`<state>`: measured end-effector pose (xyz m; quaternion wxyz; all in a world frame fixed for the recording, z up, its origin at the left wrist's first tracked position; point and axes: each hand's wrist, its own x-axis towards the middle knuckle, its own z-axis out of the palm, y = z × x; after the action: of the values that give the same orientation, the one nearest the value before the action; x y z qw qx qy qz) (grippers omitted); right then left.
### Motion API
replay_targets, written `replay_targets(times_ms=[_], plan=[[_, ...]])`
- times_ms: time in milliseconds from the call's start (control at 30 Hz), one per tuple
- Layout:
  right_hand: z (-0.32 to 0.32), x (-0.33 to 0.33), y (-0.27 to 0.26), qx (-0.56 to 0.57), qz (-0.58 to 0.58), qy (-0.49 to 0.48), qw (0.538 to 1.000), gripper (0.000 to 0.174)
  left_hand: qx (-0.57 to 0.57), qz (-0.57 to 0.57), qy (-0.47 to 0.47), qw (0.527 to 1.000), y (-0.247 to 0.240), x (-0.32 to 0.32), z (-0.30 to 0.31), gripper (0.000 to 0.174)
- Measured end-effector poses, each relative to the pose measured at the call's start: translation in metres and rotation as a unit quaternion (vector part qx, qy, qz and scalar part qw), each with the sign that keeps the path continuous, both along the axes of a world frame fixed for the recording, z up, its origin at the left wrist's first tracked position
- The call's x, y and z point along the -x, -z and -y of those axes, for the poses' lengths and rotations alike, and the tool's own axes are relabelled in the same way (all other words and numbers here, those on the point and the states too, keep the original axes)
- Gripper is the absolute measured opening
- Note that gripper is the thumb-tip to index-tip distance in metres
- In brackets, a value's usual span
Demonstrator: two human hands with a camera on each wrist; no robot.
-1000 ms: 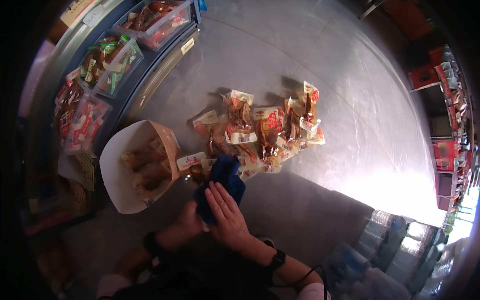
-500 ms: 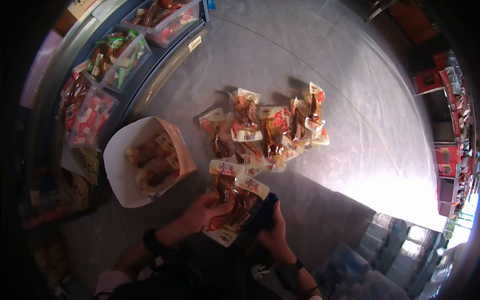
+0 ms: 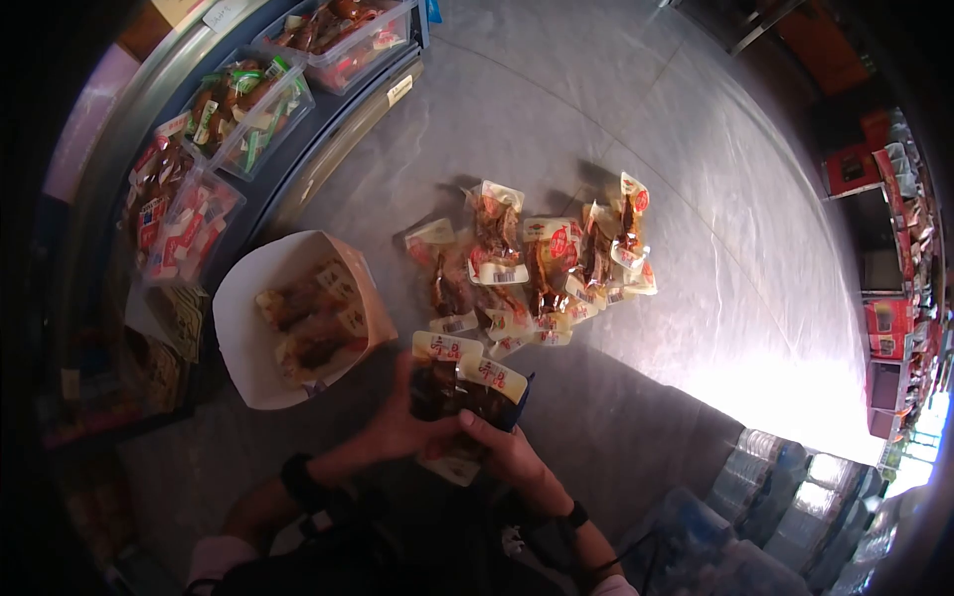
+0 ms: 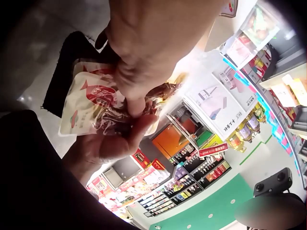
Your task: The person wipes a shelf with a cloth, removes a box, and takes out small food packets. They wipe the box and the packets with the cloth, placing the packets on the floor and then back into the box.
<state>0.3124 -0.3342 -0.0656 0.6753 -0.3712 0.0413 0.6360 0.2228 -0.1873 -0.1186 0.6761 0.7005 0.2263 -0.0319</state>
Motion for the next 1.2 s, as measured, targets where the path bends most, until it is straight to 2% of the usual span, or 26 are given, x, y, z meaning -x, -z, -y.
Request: replay_targets(times_ms=[67,133,167,200,267,300,367,400,467,533,600,633,667,700,733,800,833,867,933,967,1033,1067,1133,1200], plan=[[-0.006,-0.006,-0.008,0.036,0.021,-0.016,0.999,0.040,0.007,0.014,0.000,1.000,-0.006,-0.004,0.000,0.096],[-0.008,-0.005,-0.007,0.074,0.038,-0.032,0.996,0.044,0.071,0.093,-0.036,0.992,-0.015,-0.004,0.002,0.092],[-0.009,-0.001,-0.001,0.093,0.087,-0.015,0.992,0.043,-0.024,0.101,-0.050,0.993,-0.009,0.000,0.001,0.077],[-0.011,0.000,0.002,0.112,0.136,0.003,0.984,0.043,-0.025,0.103,-0.051,0.993,-0.009,-0.001,-0.002,0.077],[-0.013,0.001,0.002,0.117,0.138,0.005,0.983,0.045,0.034,0.096,0.063,0.993,-0.011,-0.004,-0.005,0.055],[-0.012,0.003,0.007,0.123,0.162,0.004,0.979,0.043,0.034,0.100,0.061,0.993,-0.014,-0.004,-0.005,0.055],[-0.011,0.009,0.016,0.143,0.211,0.007,0.967,0.043,0.167,-0.005,0.044,0.985,-0.020,-0.001,-0.002,0.036],[-0.008,0.012,0.021,0.143,0.213,0.007,0.966,0.043,0.167,-0.003,0.044,0.985,-0.019,0.000,-0.002,0.036],[-0.003,0.018,0.024,0.184,0.236,0.027,0.954,0.043,0.070,-0.012,0.101,0.992,-0.014,0.002,-0.002,0.031],[0.012,0.015,0.016,0.221,0.190,-0.005,0.957,0.049,0.034,-0.007,0.081,0.996,-0.001,0.001,-0.006,0.030],[0.034,0.001,0.005,0.191,0.196,-0.155,0.949,0.057,-0.003,-0.003,0.059,0.998,0.003,-0.002,-0.013,0.030],[0.029,-0.019,-0.021,0.227,0.267,-0.295,0.889,0.064,0.115,-0.020,0.014,0.993,0.004,-0.003,-0.017,0.030],[0.028,-0.025,-0.029,0.226,0.267,-0.297,0.888,0.064,0.231,-0.036,-0.032,0.972,0.004,-0.004,-0.019,0.031],[0.027,-0.029,-0.033,0.256,0.479,-0.335,0.770,0.057,0.230,-0.036,-0.033,0.972,0.000,-0.004,-0.018,0.031],[0.026,-0.033,-0.035,0.271,0.662,-0.350,0.605,0.049,0.282,-0.056,-0.034,0.957,-0.009,-0.004,-0.017,0.029],[0.019,-0.053,-0.015,0.278,0.758,-0.212,0.550,0.034,0.381,-0.094,-0.031,0.919,-0.021,-0.006,-0.014,0.027],[0.005,-0.064,-0.010,0.275,0.752,-0.143,0.583,0.031,0.443,-0.084,-0.019,0.893,-0.011,-0.003,-0.012,0.030],[-0.012,-0.073,-0.004,0.268,0.741,-0.074,0.612,0.030,0.443,-0.082,-0.018,0.893,-0.005,0.000,-0.010,0.030],[-0.042,-0.093,0.011,0.259,0.778,0.000,0.572,0.035,0.434,-0.052,-0.010,0.900,0.003,0.004,-0.008,0.030],[-0.051,-0.104,0.020,0.258,0.777,0.001,0.574,0.035,0.432,-0.053,-0.011,0.900,0.000,0.005,-0.009,0.030],[-0.068,-0.120,0.037,0.236,0.891,-0.018,0.387,0.039,0.430,-0.058,-0.012,0.901,-0.010,0.008,-0.016,0.031],[-0.067,-0.125,0.048,0.233,0.890,-0.015,0.391,0.039,0.427,-0.060,-0.014,0.902,-0.011,0.010,-0.018,0.031],[-0.060,-0.138,0.055,0.177,0.876,-0.107,0.436,0.042,0.500,-0.070,-0.049,0.862,-0.011,0.014,-0.020,0.037],[-0.049,-0.138,0.051,0.161,0.877,-0.107,0.440,0.038,0.509,-0.033,-0.030,0.860,0.000,0.017,-0.021,0.040]])
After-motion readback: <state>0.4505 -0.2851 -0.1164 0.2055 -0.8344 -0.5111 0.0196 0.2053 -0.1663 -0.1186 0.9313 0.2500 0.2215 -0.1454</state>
